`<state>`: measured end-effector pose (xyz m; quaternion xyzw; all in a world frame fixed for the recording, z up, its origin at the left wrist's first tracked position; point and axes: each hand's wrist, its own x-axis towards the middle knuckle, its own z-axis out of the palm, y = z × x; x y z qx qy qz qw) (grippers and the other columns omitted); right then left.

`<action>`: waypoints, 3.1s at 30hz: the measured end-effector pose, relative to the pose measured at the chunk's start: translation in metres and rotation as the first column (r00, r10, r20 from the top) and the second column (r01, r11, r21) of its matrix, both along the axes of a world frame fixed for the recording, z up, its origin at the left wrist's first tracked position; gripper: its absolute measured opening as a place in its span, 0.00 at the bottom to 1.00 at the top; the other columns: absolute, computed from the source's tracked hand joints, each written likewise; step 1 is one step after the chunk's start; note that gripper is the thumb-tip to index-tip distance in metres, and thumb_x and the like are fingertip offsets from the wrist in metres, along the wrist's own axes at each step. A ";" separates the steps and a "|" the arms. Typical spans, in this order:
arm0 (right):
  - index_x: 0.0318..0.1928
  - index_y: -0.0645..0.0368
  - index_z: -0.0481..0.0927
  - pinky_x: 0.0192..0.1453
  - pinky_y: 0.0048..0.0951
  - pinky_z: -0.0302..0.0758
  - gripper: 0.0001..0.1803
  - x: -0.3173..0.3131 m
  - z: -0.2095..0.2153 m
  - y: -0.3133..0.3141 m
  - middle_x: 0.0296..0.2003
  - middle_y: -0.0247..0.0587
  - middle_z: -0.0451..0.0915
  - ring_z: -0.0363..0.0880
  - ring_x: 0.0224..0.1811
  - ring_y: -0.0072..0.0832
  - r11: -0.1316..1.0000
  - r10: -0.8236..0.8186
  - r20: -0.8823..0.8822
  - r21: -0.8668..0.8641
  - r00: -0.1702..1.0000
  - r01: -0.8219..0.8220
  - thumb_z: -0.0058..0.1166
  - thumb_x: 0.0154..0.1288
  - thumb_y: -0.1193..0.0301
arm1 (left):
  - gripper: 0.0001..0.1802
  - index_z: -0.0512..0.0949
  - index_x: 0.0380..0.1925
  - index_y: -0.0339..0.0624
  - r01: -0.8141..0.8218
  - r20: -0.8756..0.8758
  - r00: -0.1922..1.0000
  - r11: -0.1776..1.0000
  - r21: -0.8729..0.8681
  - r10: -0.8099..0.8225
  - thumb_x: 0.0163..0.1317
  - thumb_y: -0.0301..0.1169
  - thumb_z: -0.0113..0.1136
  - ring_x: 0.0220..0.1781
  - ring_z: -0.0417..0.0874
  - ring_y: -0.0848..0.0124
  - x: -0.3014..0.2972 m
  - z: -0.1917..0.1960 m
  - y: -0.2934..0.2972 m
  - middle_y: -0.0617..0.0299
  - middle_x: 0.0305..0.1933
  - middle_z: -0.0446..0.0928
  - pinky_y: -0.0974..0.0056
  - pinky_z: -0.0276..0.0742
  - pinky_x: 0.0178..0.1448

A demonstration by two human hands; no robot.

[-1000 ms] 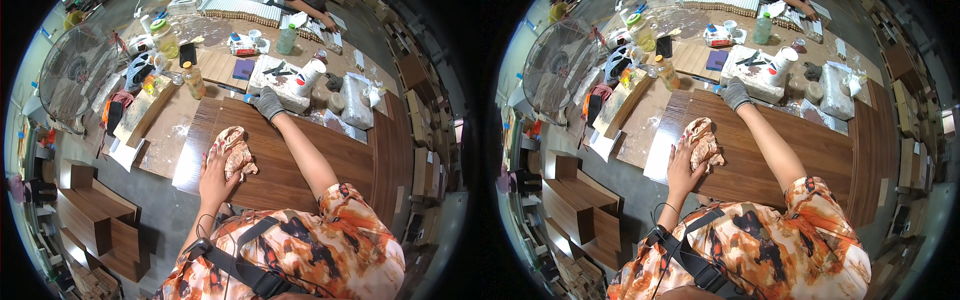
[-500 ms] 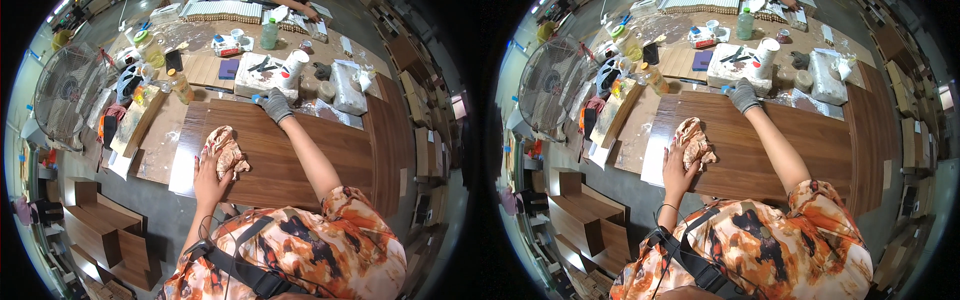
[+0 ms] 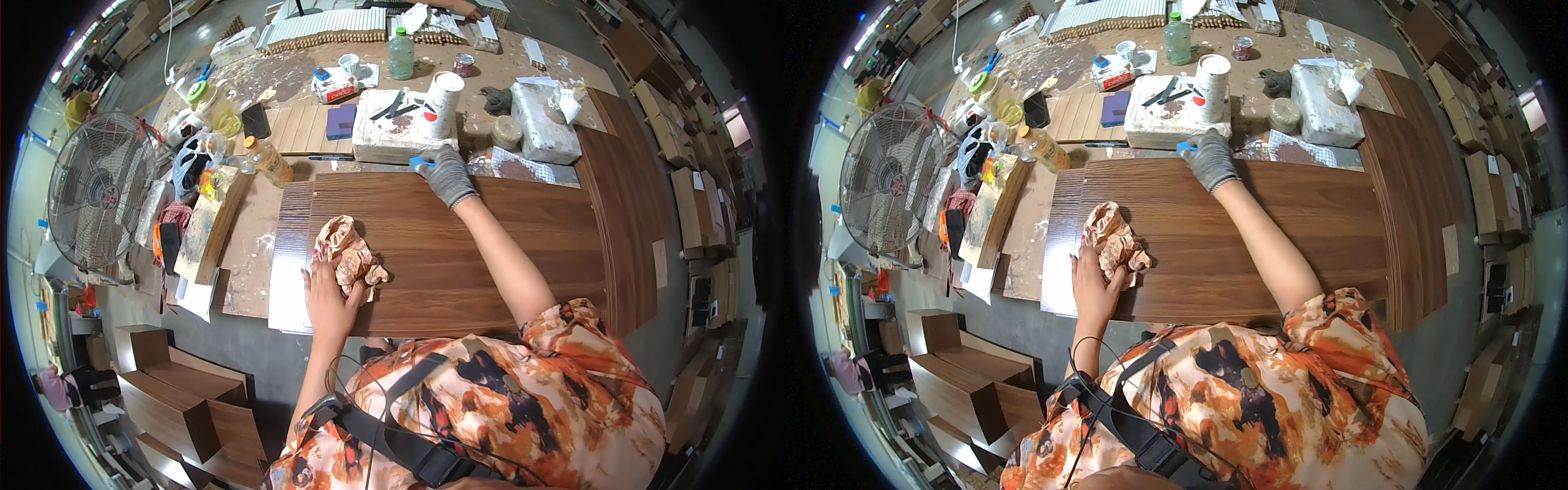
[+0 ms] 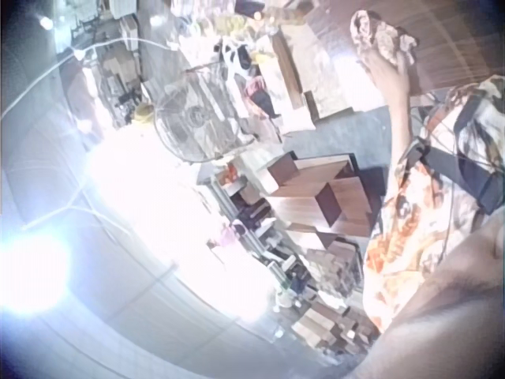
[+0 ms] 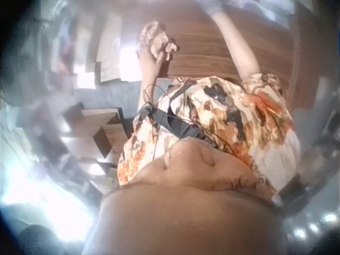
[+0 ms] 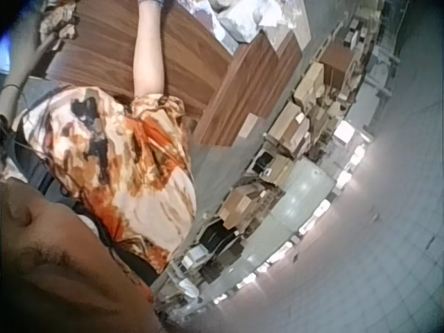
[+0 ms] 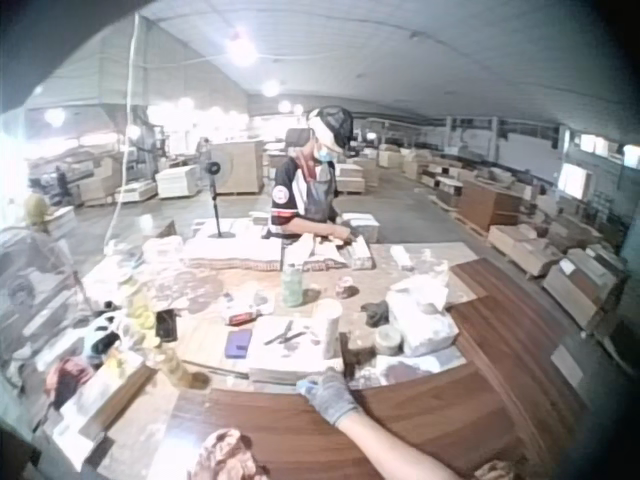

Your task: The person wipes a wooden furniture panel with a cloth and applies a small blue sponge block to the surface to clean and finish it.

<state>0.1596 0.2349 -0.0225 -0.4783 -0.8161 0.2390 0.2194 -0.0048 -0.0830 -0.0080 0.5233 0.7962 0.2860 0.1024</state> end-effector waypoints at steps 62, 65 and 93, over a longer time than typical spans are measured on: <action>0.39 0.59 0.90 0.57 0.49 0.79 0.14 0.224 -0.011 0.048 0.41 0.63 0.84 0.82 0.48 0.56 0.913 -0.352 0.241 0.302 0.904 0.275 0.64 0.61 0.62 | 0.28 0.74 0.60 0.35 0.046 0.004 0.999 0.992 0.119 -0.047 0.59 0.31 0.65 0.66 0.74 0.41 -0.001 -0.011 0.032 0.40 0.61 0.76 0.46 0.65 0.73; 0.44 0.59 0.91 0.60 0.47 0.79 0.15 0.267 -0.012 0.059 0.43 0.62 0.85 0.83 0.50 0.54 0.863 -0.484 0.288 0.312 0.826 0.397 0.68 0.62 0.62 | 0.28 0.74 0.61 0.35 0.050 0.055 0.997 0.993 0.109 -0.057 0.60 0.31 0.65 0.66 0.74 0.42 -0.002 -0.004 0.034 0.41 0.62 0.76 0.46 0.64 0.74; 0.50 0.53 0.91 0.63 0.45 0.78 0.16 0.342 -0.001 0.089 0.50 0.58 0.84 0.83 0.53 0.51 0.841 -0.535 0.385 0.164 0.752 0.515 0.68 0.62 0.66 | 0.28 0.74 0.61 0.34 0.042 0.056 0.997 0.992 0.116 -0.049 0.60 0.30 0.65 0.64 0.75 0.41 -0.003 -0.007 0.031 0.40 0.60 0.77 0.47 0.67 0.71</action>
